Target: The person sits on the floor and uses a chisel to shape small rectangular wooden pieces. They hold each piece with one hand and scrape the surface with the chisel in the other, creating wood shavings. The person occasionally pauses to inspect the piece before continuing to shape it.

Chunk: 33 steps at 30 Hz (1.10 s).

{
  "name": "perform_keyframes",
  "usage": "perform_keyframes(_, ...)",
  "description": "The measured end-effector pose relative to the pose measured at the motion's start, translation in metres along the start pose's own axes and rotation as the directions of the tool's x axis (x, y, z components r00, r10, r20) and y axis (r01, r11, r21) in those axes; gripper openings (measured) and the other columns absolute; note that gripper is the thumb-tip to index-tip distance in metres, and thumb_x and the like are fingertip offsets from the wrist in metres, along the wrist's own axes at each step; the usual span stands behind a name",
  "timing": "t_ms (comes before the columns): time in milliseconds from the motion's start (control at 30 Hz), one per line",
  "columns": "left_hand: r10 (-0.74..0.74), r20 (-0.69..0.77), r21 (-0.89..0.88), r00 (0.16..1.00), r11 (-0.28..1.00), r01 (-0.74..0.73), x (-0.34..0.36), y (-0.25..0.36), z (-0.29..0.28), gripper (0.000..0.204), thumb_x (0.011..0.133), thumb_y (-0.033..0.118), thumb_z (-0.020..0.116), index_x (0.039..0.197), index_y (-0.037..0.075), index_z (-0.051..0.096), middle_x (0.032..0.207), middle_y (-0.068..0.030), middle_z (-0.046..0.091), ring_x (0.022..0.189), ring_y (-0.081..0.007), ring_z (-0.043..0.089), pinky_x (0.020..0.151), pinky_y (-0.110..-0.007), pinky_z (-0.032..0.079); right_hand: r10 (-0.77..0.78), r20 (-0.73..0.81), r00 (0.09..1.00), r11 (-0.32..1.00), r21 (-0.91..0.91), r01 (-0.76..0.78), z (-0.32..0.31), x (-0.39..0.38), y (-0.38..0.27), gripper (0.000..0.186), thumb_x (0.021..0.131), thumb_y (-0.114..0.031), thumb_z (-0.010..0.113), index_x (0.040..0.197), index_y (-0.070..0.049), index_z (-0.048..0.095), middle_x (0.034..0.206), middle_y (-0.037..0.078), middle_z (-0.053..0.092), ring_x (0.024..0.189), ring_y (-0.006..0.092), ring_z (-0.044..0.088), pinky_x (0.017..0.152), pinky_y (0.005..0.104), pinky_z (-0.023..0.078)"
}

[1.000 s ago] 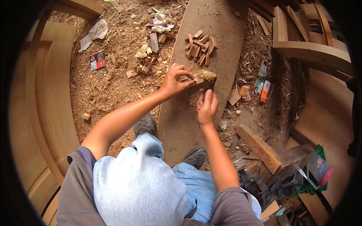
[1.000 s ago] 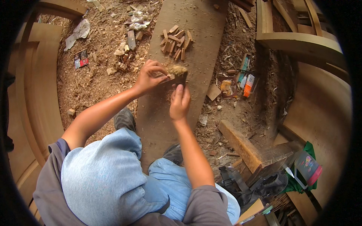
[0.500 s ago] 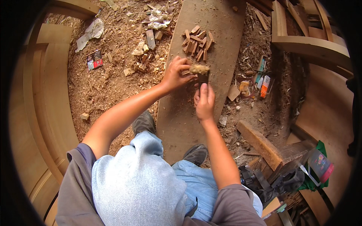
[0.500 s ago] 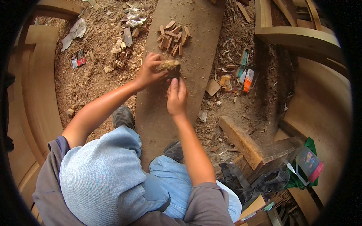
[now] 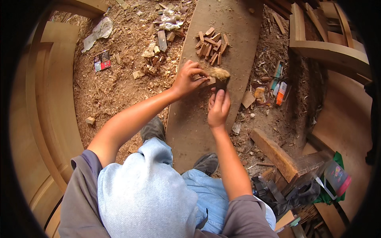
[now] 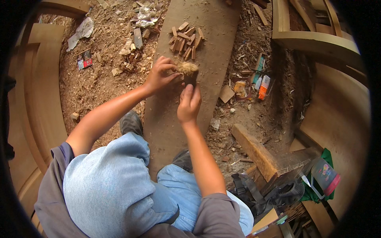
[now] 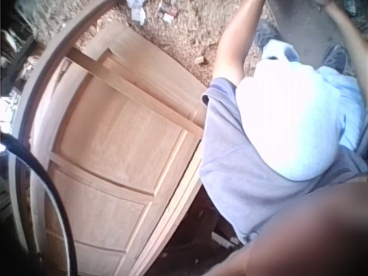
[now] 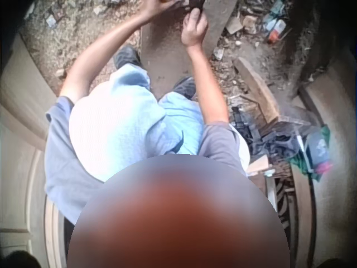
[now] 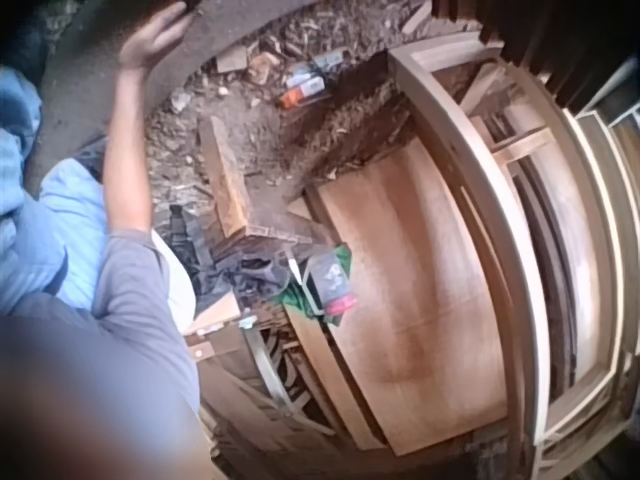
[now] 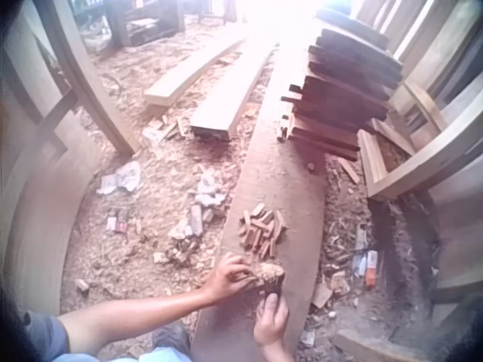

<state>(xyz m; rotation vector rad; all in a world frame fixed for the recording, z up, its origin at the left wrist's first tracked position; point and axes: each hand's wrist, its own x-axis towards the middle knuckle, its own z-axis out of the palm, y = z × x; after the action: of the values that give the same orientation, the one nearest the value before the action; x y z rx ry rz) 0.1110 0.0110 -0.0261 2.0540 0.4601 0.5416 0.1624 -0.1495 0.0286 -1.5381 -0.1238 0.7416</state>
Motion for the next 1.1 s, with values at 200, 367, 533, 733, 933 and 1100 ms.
perform_keyframes(200,-0.044,0.023,0.001,0.999,0.999,0.044,-0.0007,-0.0033,0.0029,0.017,0.073,0.013,0.085,0.087,0.009,0.075,0.091,-0.0049,0.063,0.093,-0.0237,0.056,0.084,-0.037,0.048,0.013,-0.033,0.999,0.999,-0.048,-0.014,-0.0019,0.0040,-0.0004,0.041,0.107,-0.035,0.044,0.098,0.001,0.061,0.065,0.001,0.049,0.055,0.0101,0.046,0.051,0.0295,0.036)
perform_keyframes(367,-0.032,-0.006,0.013,0.999,0.999,0.032,-0.0017,-0.0053,0.0057,0.018,0.074,0.013,0.084,0.088,0.007,0.074,0.094,-0.0063,0.063,0.095,-0.0242,0.056,0.085,-0.038,0.048,-0.101,0.059,0.993,0.924,-0.365,0.116,-0.0014,0.0081,-0.0016,0.041,0.108,-0.037,0.042,0.100,-0.001,0.058,0.065,-0.003,0.046,0.055,0.0077,0.043,0.050,0.0259,0.032)
perform_keyframes(533,-0.053,0.009,0.013,0.999,0.998,0.053,-0.0007,-0.0033,0.0043,0.018,0.074,0.015,0.084,0.088,0.008,0.076,0.094,-0.0059,0.063,0.094,-0.0243,0.056,0.085,-0.038,0.048,-0.171,0.062,0.983,0.850,-0.495,0.179,-0.0001,0.0059,-0.0030,0.043,0.108,-0.042,0.040,0.093,-0.005,0.055,0.063,-0.006,0.040,0.053,0.0044,0.038,0.047,0.0223,0.027)
perform_keyframes(733,-0.018,-0.055,-0.058,0.998,0.998,0.015,-0.0008,-0.0004,0.0026,0.017,0.074,0.009,0.081,0.088,0.003,0.074,0.095,-0.0071,0.064,0.094,-0.0251,0.056,0.083,-0.037,0.047,-0.115,0.059,0.992,0.861,-0.493,0.129,-0.0003,0.0079,-0.0061,0.046,0.107,-0.040,0.042,0.092,0.001,0.057,0.069,0.007,0.056,0.060,0.0184,0.054,0.055,0.0348,0.040)
perform_keyframes(933,-0.096,0.058,0.038,0.994,0.995,0.094,0.0006,-0.0024,0.0024,0.019,0.072,0.015,0.085,0.089,0.011,0.077,0.096,-0.0062,0.065,0.097,-0.0253,0.056,0.084,-0.038,0.048,-0.227,-0.006,0.974,0.968,-0.116,0.225,0.0038,0.0092,-0.0048,0.047,0.108,-0.044,0.040,0.084,-0.006,0.053,0.064,-0.002,0.045,0.051,0.0087,0.041,0.047,0.0289,0.030)
perform_keyframes(1100,-0.023,0.012,0.012,1.000,1.000,0.022,0.0033,-0.0048,0.0040,0.017,0.073,0.015,0.085,0.088,0.011,0.077,0.094,-0.0053,0.065,0.095,-0.0242,0.056,0.083,-0.038,0.048,-0.115,-0.093,0.989,0.937,-0.339,0.077,0.0003,0.0096,-0.0032,0.050,0.108,-0.044,0.038,0.083,-0.004,0.053,0.064,0.001,0.047,0.054,0.0106,0.044,0.050,0.0306,0.034)
